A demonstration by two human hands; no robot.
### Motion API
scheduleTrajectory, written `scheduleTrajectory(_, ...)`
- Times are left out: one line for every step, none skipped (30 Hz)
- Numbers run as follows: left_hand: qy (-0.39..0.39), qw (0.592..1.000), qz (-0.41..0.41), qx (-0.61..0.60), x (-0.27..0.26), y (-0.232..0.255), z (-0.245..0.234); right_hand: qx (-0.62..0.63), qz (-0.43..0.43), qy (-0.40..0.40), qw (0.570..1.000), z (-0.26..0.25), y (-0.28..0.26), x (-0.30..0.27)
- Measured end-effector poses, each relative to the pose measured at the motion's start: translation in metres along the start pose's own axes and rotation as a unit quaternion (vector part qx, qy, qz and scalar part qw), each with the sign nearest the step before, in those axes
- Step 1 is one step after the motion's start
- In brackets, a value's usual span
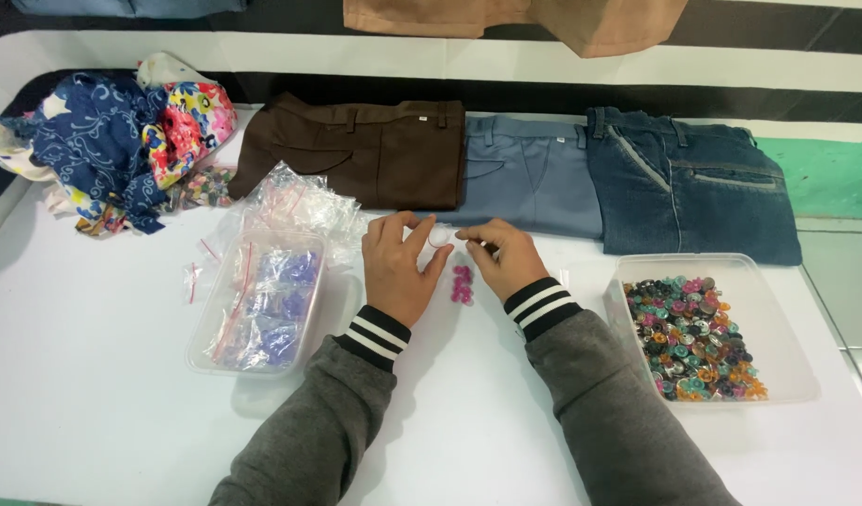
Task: Sorting small colorful buttons from a container and placing them into small plastic bags
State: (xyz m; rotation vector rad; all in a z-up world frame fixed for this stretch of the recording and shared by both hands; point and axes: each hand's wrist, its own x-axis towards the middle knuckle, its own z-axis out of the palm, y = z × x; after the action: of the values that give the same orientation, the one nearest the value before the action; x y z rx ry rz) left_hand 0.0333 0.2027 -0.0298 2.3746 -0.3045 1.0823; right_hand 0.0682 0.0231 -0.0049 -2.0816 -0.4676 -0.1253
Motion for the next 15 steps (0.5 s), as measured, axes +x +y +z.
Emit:
scheduleTrajectory(-0.001, 1.0, -0.002, -0.001, 0.0, -0.001, 0.0, -0.001, 0.001, -0.001, 1.0, -0.002, 0.001, -0.001)
scheduleTrajectory(-0.003, 1.0, -0.005, 0.004, 0.0, -0.002, 0.001, -0.012, -0.005, -0.026, 1.0, -0.005, 0.001, -0.001)
scheduleTrajectory(-0.006, 1.0, -0.007, 0.008, -0.001, -0.003, 0.002, -0.024, -0.012, -0.052, 0.998, -0.007, 0.001, -0.001)
scheduleTrajectory(-0.004, 1.0, -0.009, 0.008, -0.001, -0.004, 0.003, -0.026, -0.013, -0.053, 0.998, -0.01, -0.003, -0.003)
scheduleTrajectory(-0.006, 1.0, -0.015, 0.007, -0.002, -0.005, 0.005, -0.025, -0.015, -0.074, 0.997, -0.013, -0.007, -0.005)
scheduleTrajectory(-0.009, 1.0, -0.022, 0.007, -0.004, -0.005, 0.005, -0.024, -0.014, -0.095, 0.995, -0.015, -0.011, -0.009)
scheduleTrajectory(-0.009, 1.0, -0.024, 0.007, -0.006, -0.005, 0.005, -0.025, -0.014, -0.097, 0.995, -0.015, -0.011, -0.011)
scheduleTrajectory(-0.01, 1.0, -0.025, 0.007, -0.005, -0.005, 0.005, -0.031, -0.027, -0.106, 0.993, -0.016, -0.011, -0.011)
scheduleTrajectory(-0.012, 1.0, -0.025, 0.008, -0.004, -0.005, 0.005, -0.037, -0.041, -0.116, 0.992, -0.018, -0.012, -0.011)
scheduleTrajectory(-0.01, 1.0, -0.024, 0.007, -0.002, -0.005, 0.005, -0.038, -0.042, -0.114, 0.992, -0.015, -0.008, -0.009)
scheduleTrajectory(-0.012, 1.0, -0.027, 0.002, -0.001, -0.004, 0.005, -0.06, -0.044, -0.126, 0.989, -0.013, -0.004, -0.006)
scheduleTrajectory(-0.017, 0.999, -0.034, -0.002, -0.005, -0.003, 0.003, -0.079, -0.042, -0.143, 0.986, -0.009, 0.002, -0.009)
scheduleTrajectory(-0.02, 0.999, -0.037, -0.002, -0.009, -0.002, 0.001, -0.078, -0.04, -0.145, 0.985, -0.006, 0.004, -0.012)
scheduleTrajectory(-0.019, 0.999, -0.033, -0.001, -0.006, -0.003, 0.001, -0.113, -0.059, -0.149, 0.981, -0.004, 0.005, -0.008)
scheduleTrajectory(-0.019, 0.999, -0.028, 0.0, -0.003, -0.003, 0.002, -0.148, -0.077, -0.152, 0.974, -0.003, 0.006, -0.005)
